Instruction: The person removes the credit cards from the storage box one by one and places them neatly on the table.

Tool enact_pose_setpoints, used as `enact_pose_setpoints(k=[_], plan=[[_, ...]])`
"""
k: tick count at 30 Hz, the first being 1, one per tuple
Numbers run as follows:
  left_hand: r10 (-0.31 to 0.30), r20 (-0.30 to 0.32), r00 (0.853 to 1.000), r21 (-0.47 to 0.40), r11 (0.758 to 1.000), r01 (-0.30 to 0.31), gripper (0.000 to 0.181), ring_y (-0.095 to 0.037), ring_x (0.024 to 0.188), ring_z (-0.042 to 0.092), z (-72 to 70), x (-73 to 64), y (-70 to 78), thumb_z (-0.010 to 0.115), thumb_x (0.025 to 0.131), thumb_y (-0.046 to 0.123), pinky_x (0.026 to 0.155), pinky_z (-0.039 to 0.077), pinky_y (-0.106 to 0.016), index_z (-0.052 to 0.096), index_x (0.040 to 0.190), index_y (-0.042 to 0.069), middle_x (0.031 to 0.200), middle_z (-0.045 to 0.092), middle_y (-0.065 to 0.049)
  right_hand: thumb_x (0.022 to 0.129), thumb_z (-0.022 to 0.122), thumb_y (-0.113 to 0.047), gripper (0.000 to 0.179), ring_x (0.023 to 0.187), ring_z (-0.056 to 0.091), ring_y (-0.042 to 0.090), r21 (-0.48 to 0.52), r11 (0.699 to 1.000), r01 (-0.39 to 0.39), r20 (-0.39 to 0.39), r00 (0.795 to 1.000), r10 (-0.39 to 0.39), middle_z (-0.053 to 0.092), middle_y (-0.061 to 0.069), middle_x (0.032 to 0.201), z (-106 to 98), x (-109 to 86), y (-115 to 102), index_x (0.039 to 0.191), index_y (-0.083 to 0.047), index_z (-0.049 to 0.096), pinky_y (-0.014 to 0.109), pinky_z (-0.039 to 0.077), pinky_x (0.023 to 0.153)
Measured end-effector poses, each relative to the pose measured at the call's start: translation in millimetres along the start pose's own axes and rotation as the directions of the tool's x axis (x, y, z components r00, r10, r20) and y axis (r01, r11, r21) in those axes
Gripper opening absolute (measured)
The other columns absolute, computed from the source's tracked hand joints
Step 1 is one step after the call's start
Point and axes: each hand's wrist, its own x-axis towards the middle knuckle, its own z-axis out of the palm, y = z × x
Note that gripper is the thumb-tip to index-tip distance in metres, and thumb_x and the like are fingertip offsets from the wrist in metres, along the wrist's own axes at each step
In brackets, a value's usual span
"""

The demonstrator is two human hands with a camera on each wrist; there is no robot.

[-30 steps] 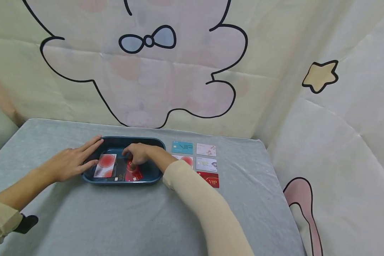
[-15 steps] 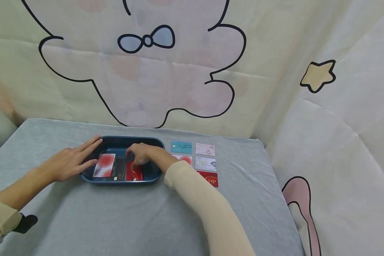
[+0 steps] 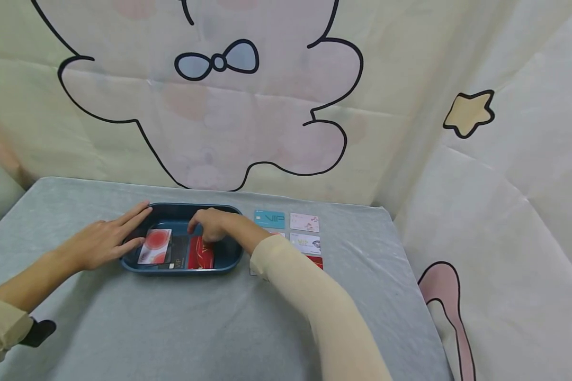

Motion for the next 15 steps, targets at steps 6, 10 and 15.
enact_pose_setpoints(k=[6, 10, 15], plan=[[0.006, -0.003, 1.000, 0.000, 1.000, -0.006, 0.072, -0.031, 0.090, 0.069, -1.2, 0.2, 1.1, 0.054, 0.099, 0.043, 0.082, 0.054, -0.054, 0.030, 0.155, 0.003, 0.161, 0.025, -0.019, 0.095, 0.062, 0.001, 0.042, 0.089, 0.057, 0.014, -0.053, 0.998, 0.022, -0.023, 0.999, -0.023, 0.062, 0.005, 0.103, -1.2, -5.1, -4.2, 0.134, -0.014, 0.063, 0.019, 0.050, 0.070], [-0.002, 0.005, 1.000, 0.003, 1.000, 0.002, 0.073, -0.032, 0.091, 0.069, -1.0, -0.1, 1.6, 0.053, 0.099, 0.044, 0.082, 0.054, -0.053, 0.030, 0.155, 0.003, 0.161, 0.025, -0.019, 0.093, 0.060, 0.005, 0.045, 0.088, 0.055, 0.014, -0.077, 0.997, 0.031, -0.036, 0.999, -0.034, 0.060, 0.002, 0.099, -0.9, -8.9, -4.7, 0.134, -0.015, 0.064, 0.019, 0.049, 0.070], [-0.006, 0.002, 1.000, 0.004, 1.000, 0.006, 0.073, -0.033, 0.094, 0.069, -0.4, -0.3, 1.6, 0.052, 0.099, 0.044, 0.083, 0.053, -0.055, 0.029, 0.155, 0.004, 0.161, 0.025, -0.019, 0.092, 0.057, 0.009, 0.049, 0.087, 0.053, 0.016, -0.116, 0.992, 0.055, -0.047, 0.997, -0.061, 0.060, 0.003, 0.099, -1.1, -17.4, -1.1, 0.134, -0.016, 0.064, 0.019, 0.048, 0.069]])
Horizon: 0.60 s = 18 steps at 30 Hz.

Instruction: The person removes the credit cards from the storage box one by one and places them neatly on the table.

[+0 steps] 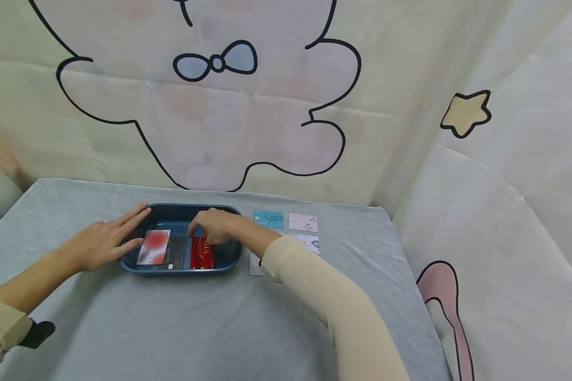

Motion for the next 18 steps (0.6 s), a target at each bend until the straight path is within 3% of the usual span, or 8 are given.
enact_pose_setpoints(k=[7, 15, 18], plan=[[0.007, -0.016, 1.000, 0.007, 1.000, -0.007, 0.073, -0.032, 0.089, 0.069, 0.7, -0.9, 0.5, 0.054, 0.099, 0.043, 0.081, 0.054, -0.054, 0.030, 0.155, 0.003, 0.161, 0.026, -0.019, 0.092, 0.056, 0.011, 0.051, 0.087, 0.051, 0.016, 0.002, 1.000, 0.019, 0.002, 1.000, -0.019, 0.061, 0.006, 0.109, -1.2, -15.1, 7.3, 0.135, -0.015, 0.064, 0.018, 0.048, 0.070], [0.007, -0.009, 1.000, 0.005, 1.000, -0.007, 0.073, -0.032, 0.091, 0.069, -0.9, -0.7, 1.1, 0.054, 0.098, 0.043, 0.081, 0.054, -0.055, 0.029, 0.155, 0.004, 0.161, 0.026, -0.019, 0.093, 0.059, 0.007, 0.043, 0.079, 0.053, 0.016, 0.009, 0.997, 0.076, -0.011, 0.997, -0.076, 0.059, 0.005, 0.088, -6.9, -30.9, 12.6, 0.132, -0.009, 0.064, 0.020, 0.048, 0.071], [0.008, -0.009, 1.000, 0.004, 1.000, -0.008, 0.074, -0.032, 0.091, 0.069, -1.4, -0.4, 1.3, 0.054, 0.098, 0.044, 0.081, 0.054, -0.055, 0.029, 0.155, 0.004, 0.161, 0.026, -0.020, 0.094, 0.061, 0.004, 0.039, 0.082, 0.055, 0.015, 0.005, 0.996, 0.087, -0.044, 0.995, -0.086, 0.060, 0.005, 0.088, -10.5, -37.9, 13.7, 0.130, -0.009, 0.063, 0.021, 0.049, 0.074]])
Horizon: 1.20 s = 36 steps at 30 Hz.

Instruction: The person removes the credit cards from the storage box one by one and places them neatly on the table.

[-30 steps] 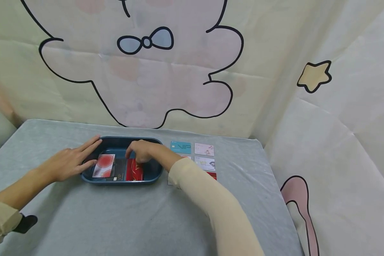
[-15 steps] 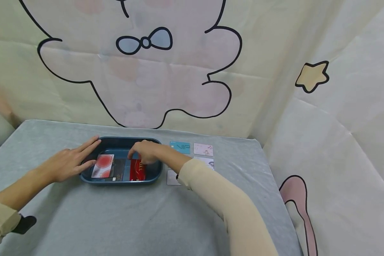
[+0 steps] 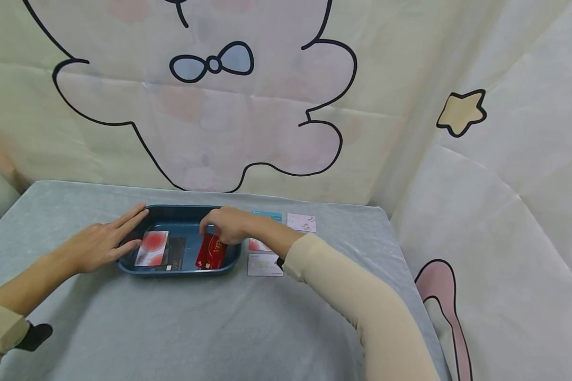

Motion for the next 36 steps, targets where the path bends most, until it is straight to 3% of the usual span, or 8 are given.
enact_pose_setpoints(k=[8, 13, 20, 31, 36], plan=[[-0.010, 0.015, 1.000, -0.018, 1.000, 0.010, 0.074, -0.033, 0.090, 0.069, 0.6, -0.2, 0.1, 0.054, 0.099, 0.044, 0.085, 0.052, -0.059, 0.027, 0.156, 0.006, 0.161, 0.025, -0.019, 0.093, 0.063, 0.003, 0.028, 0.096, 0.058, 0.016, 0.099, 0.995, -0.003, -0.088, 0.996, 0.012, 0.062, 0.004, 0.105, -9.0, -23.6, 6.7, 0.119, -0.007, 0.058, 0.020, 0.053, 0.080], [-0.017, 0.021, 1.000, -0.018, 1.000, 0.017, 0.075, -0.035, 0.093, 0.068, 0.8, -0.3, 0.3, 0.053, 0.099, 0.045, 0.086, 0.051, -0.060, 0.026, 0.157, 0.006, 0.161, 0.024, -0.019, 0.093, 0.064, 0.003, 0.020, 0.090, 0.062, 0.019, 0.166, 0.986, -0.002, -0.127, 0.992, 0.023, 0.063, 0.006, 0.102, -10.7, -39.2, 16.8, 0.108, -0.008, 0.056, 0.022, 0.056, 0.076], [-0.014, 0.013, 1.000, -0.009, 1.000, 0.014, 0.074, -0.035, 0.093, 0.069, -0.5, -1.7, 0.5, 0.053, 0.099, 0.044, 0.086, 0.051, -0.059, 0.027, 0.156, 0.005, 0.161, 0.025, -0.020, 0.095, 0.065, -0.004, 0.013, 0.097, 0.061, 0.021, 0.257, 0.966, -0.011, -0.169, 0.984, 0.056, 0.065, 0.005, 0.104, -2.8, -56.9, 33.5, 0.103, -0.009, 0.056, 0.025, 0.057, 0.077], [-0.015, 0.018, 1.000, -0.009, 1.000, 0.015, 0.075, -0.034, 0.092, 0.069, -0.2, -1.0, -0.5, 0.053, 0.099, 0.044, 0.086, 0.051, -0.060, 0.026, 0.157, 0.005, 0.161, 0.024, -0.019, 0.097, 0.063, -0.006, 0.011, 0.090, 0.065, 0.021, 0.444, 0.893, -0.075, -0.159, 0.974, 0.161, 0.067, 0.009, 0.109, 12.6, -88.9, 48.4, 0.104, -0.008, 0.054, 0.035, 0.060, 0.075], [-0.013, 0.019, 1.000, -0.013, 1.000, 0.013, 0.075, -0.034, 0.092, 0.069, 0.5, -0.6, -0.3, 0.053, 0.099, 0.044, 0.087, 0.051, -0.060, 0.026, 0.157, 0.005, 0.161, 0.024, -0.019, 0.096, 0.065, -0.010, 0.013, 0.090, 0.068, 0.020, 0.474, 0.872, -0.124, -0.132, 0.969, 0.210, 0.067, 0.009, 0.112, 22.1, -104.5, 57.8, 0.104, -0.008, 0.055, 0.034, 0.059, 0.077]])
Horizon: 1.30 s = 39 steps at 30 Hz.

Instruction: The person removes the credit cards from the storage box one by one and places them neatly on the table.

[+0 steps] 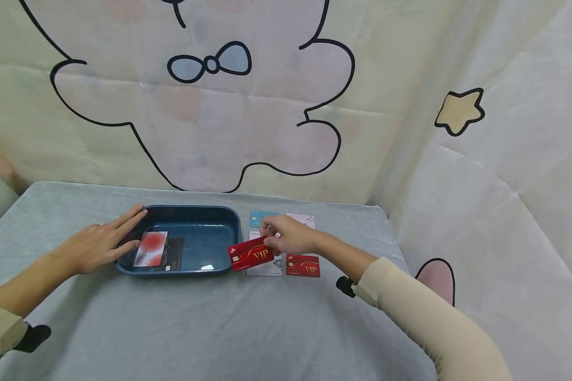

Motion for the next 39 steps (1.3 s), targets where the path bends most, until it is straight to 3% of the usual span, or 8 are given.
enact_pose_setpoints(k=[7, 14, 19, 27, 39], plan=[[0.006, -0.010, 1.000, -0.004, 1.000, -0.006, 0.075, -0.030, 0.085, 0.068, 2.1, 0.4, -0.4, 0.054, 0.099, 0.044, 0.085, 0.051, -0.060, 0.026, 0.157, 0.006, 0.161, 0.025, -0.019, 0.097, 0.064, -0.010, 0.014, 0.088, 0.068, 0.021, 0.061, 0.996, -0.070, 0.048, 0.997, 0.067, 0.066, 0.012, 0.114, 5.4, -13.3, 28.3, 0.106, -0.005, 0.053, 0.041, 0.060, 0.077], [0.004, -0.004, 1.000, 0.002, 1.000, -0.004, 0.076, -0.032, 0.089, 0.068, 2.4, 1.8, -1.7, 0.054, 0.098, 0.045, 0.086, 0.051, -0.059, 0.025, 0.157, 0.007, 0.162, 0.024, -0.019, 0.097, 0.063, -0.010, 0.012, 0.091, 0.064, 0.022, 0.094, 0.991, -0.100, 0.093, 0.991, 0.091, 0.066, 0.008, 0.107, 21.3, -16.8, 49.7, 0.103, -0.005, 0.054, 0.035, 0.059, 0.075], [0.002, 0.000, 1.000, 0.001, 1.000, -0.002, 0.075, -0.033, 0.090, 0.068, 1.4, 1.3, -0.7, 0.054, 0.099, 0.044, 0.086, 0.051, -0.060, 0.026, 0.157, 0.006, 0.162, 0.024, -0.019, 0.096, 0.063, -0.009, 0.012, 0.090, 0.064, 0.022, 0.117, 0.985, -0.124, 0.114, 0.987, 0.111, 0.067, 0.006, 0.100, 36.2, -18.6, 59.1, 0.101, -0.003, 0.054, 0.035, 0.059, 0.072], [0.005, -0.005, 1.000, 0.000, 1.000, -0.005, 0.075, -0.033, 0.089, 0.069, 0.9, 0.8, -0.4, 0.055, 0.098, 0.043, 0.087, 0.050, -0.062, 0.026, 0.157, 0.006, 0.161, 0.024, -0.019, 0.096, 0.065, -0.009, 0.014, 0.074, 0.072, 0.029, 0.202, 0.969, -0.140, 0.126, 0.985, 0.116, 0.067, 0.009, 0.097, 48.8, -20.0, 68.1, 0.098, -0.001, 0.054, 0.039, 0.060, 0.070], [0.011, -0.013, 1.000, -0.007, 1.000, -0.011, 0.075, -0.032, 0.088, 0.069, 0.9, 0.8, 0.0, 0.055, 0.098, 0.042, 0.087, 0.050, -0.062, 0.026, 0.156, 0.006, 0.162, 0.024, -0.018, 0.096, 0.065, -0.007, 0.012, 0.067, 0.072, 0.029, 0.198, 0.973, -0.116, 0.146, 0.985, 0.087, 0.069, 0.015, 0.075, 56.5, -19.3, 75.6, 0.096, 0.002, 0.059, 0.034, 0.059, 0.067]])
